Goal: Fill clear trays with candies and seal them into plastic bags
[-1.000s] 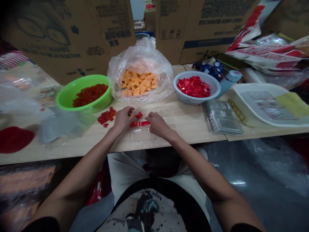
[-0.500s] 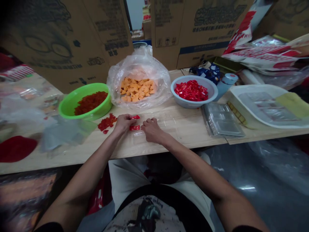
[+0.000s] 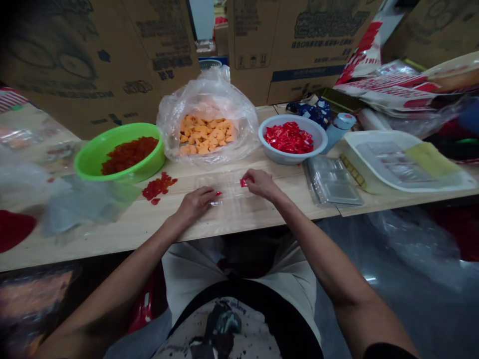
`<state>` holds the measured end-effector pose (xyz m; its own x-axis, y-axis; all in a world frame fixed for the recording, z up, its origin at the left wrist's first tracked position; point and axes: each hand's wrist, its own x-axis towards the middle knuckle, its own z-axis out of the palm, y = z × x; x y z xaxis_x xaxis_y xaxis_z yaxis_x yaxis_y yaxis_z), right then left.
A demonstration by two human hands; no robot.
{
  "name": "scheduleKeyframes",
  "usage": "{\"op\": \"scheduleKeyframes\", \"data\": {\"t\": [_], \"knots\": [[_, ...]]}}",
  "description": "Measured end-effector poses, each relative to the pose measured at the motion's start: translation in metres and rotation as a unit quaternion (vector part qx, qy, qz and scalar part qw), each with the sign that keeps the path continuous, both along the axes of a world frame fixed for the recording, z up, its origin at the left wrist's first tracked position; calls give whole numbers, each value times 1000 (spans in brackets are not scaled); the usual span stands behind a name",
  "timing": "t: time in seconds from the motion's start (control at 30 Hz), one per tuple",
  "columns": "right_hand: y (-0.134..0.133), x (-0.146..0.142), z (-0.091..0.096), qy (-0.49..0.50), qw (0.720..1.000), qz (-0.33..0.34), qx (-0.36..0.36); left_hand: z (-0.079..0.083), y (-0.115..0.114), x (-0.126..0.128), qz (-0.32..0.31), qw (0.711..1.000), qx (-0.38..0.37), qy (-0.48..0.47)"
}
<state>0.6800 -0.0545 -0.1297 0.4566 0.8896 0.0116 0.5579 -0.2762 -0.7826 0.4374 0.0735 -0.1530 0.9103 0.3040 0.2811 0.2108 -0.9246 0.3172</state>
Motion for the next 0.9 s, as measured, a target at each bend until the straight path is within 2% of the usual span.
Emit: {"op": "scheduleKeyframes", "data": {"t": [0.13,0.27,0.37,0.5,0.67,0.8,0.9], "knots": [[-12,-14,-13,-172,982,59,-44,-3,-1,-6,-16,997,48,53],[-26,-27,-18,-290,953,88,5,4,-9,-11,0,996,70,50],[-41,-35,-20,-340,931,132,15,6,-24,-10,22,992,79,92],[-50,-41,-27,-366,910,193,-17,0,-39,-10,16,981,89,171],[-48,-47,-28,-372,907,195,-29,-1,-36,-13,25,977,106,181],[-46,-49,-18,-378,907,186,-18,-7,-27,-13,17,983,148,108],[-35,-28,3,-377,912,158,-22,-18,-20,-9,-12,985,147,87]]}}
